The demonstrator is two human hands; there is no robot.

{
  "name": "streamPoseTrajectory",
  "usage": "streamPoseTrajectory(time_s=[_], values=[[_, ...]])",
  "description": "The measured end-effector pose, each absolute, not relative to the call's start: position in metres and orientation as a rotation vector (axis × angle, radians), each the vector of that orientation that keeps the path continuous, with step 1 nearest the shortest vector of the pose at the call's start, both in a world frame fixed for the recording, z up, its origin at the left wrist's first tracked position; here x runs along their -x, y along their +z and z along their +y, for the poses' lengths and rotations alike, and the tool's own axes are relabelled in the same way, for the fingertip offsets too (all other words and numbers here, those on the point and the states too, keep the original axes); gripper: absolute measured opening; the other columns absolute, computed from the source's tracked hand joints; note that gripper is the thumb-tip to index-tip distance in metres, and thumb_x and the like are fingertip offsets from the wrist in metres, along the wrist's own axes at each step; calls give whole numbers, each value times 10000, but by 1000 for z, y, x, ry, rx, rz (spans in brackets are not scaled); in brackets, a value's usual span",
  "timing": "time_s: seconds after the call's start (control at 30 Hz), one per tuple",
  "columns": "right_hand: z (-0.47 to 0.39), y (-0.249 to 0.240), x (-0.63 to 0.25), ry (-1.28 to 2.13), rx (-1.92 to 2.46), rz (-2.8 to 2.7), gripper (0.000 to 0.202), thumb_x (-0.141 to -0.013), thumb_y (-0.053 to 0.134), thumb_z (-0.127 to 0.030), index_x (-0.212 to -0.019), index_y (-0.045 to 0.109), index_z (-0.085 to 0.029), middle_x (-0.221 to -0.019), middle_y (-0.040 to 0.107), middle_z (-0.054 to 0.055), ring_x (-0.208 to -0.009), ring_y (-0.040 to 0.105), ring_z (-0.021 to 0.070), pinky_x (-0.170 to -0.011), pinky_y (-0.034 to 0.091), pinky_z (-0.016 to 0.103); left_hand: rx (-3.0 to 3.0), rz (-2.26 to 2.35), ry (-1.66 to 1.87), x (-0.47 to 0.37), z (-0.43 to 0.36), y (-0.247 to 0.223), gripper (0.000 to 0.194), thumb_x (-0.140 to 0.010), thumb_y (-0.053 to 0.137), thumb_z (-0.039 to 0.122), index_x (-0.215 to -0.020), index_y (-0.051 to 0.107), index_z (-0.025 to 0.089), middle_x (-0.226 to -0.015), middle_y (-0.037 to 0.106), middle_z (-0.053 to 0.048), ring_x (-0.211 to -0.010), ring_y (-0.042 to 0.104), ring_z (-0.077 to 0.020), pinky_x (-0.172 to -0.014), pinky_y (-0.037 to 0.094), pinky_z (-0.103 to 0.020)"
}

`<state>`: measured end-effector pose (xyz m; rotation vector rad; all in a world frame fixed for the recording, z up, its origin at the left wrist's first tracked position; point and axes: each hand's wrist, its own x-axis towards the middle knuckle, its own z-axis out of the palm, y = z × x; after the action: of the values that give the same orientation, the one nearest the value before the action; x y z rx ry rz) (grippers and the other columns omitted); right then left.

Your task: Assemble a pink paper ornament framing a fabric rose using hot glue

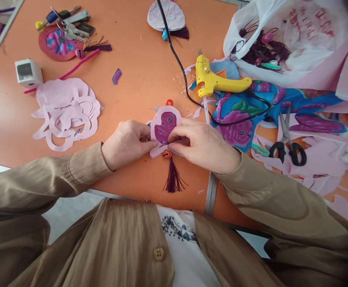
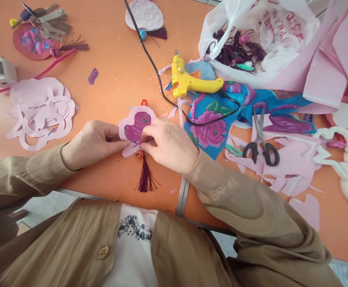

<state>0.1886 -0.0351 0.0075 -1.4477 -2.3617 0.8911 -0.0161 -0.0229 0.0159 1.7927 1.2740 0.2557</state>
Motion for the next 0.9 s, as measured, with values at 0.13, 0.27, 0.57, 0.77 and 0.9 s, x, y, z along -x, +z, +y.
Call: streamPoseTrajectory(time_s=[0.13,0.27,0.57,0.77,0.9], values=[[-35,8,-185,837,1511,-2359,90,-805,702,-222,-752,649,-173,-876,630,57,-809,586,194,-699,412,329,-1786,1283,261,15,-24,16,257,-773,651,331,-654,706,110,-533,395,48,-533,303,-74,-497,242,-221],[-28,8,-196,956,1410,-2278,83,-831,610,-146,-798,677,-182,-848,657,42,-764,595,170,-711,442,321,-1756,1303,268,15,-25,19,253,-775,654,326,-650,701,111,-523,410,45,-526,295,-70,-488,232,-220],[-18,7,-213,884,1238,-2397,335,-823,471,-25,-930,741,-191,-973,704,68,-919,660,202,-839,515,358,-1407,1145,441,16,-21,26,194,-753,642,289,-784,728,118,-642,646,-18,-563,506,-99,-500,369,-208],[-19,13,-212,888,1072,-2503,456,-763,459,16,-1066,721,-201,-1128,713,72,-1090,639,237,-958,505,408,-1222,1188,414,15,-13,35,162,-762,629,246,-641,627,138,-475,485,31,-408,327,-41,-390,205,-208],[-19,11,-211,903,1070,-2461,488,-749,440,31,-1078,715,-202,-1118,732,67,-1066,651,231,-954,504,423,-1213,1196,371,13,-9,38,214,-788,625,260,-609,582,151,-486,501,17,-388,297,-32,-383,175,-220]])
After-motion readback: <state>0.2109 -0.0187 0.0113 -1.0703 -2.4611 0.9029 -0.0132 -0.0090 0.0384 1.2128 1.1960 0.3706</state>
